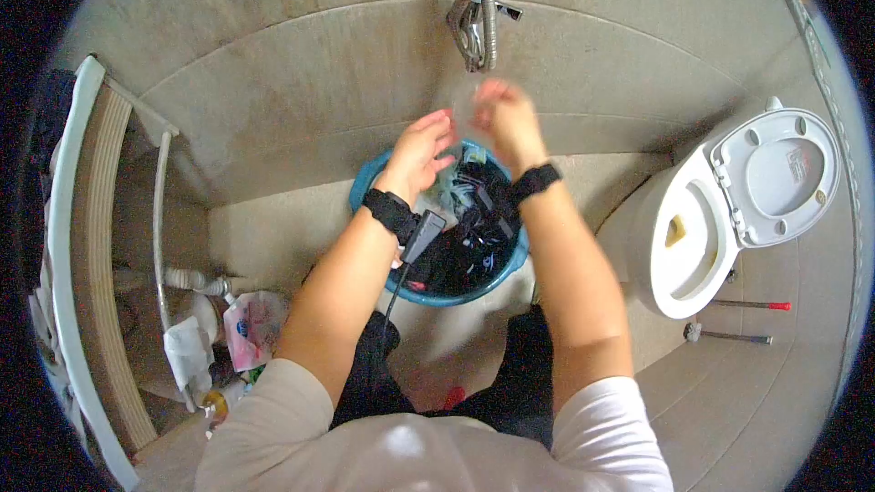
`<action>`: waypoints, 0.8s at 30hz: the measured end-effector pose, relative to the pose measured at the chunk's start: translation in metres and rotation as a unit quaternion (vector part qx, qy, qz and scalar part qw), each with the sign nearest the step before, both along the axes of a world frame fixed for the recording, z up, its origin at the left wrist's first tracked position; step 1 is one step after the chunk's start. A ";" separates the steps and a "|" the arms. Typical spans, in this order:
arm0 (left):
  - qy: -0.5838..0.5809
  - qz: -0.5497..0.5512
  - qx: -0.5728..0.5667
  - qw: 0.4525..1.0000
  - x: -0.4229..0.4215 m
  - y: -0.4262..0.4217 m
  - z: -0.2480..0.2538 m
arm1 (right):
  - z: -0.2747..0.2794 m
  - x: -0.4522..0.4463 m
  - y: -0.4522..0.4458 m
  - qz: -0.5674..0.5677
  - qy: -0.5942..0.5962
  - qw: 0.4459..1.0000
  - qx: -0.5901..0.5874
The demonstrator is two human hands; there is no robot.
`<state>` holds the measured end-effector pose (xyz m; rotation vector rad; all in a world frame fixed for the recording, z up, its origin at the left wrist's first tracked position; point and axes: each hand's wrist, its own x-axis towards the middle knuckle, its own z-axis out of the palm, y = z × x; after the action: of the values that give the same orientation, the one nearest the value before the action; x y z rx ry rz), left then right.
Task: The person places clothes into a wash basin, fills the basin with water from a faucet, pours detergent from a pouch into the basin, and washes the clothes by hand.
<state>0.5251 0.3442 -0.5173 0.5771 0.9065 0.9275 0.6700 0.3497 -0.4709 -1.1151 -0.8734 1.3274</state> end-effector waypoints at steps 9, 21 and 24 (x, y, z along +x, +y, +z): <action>-0.141 0.121 0.022 0.982 0.017 0.012 -0.017 | -0.053 -0.031 0.002 0.051 0.302 0.939 -0.155; -0.140 0.134 0.105 0.975 0.029 0.015 -0.013 | -0.034 0.007 0.009 0.103 0.232 0.947 -0.198; -0.096 0.166 0.094 0.977 0.035 0.015 -0.017 | -0.038 0.013 0.012 0.156 0.223 0.939 -0.210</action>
<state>0.5603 0.3590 -0.5344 0.4924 0.7568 1.3583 0.6830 0.3612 -0.5085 -0.9500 -0.4445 2.0050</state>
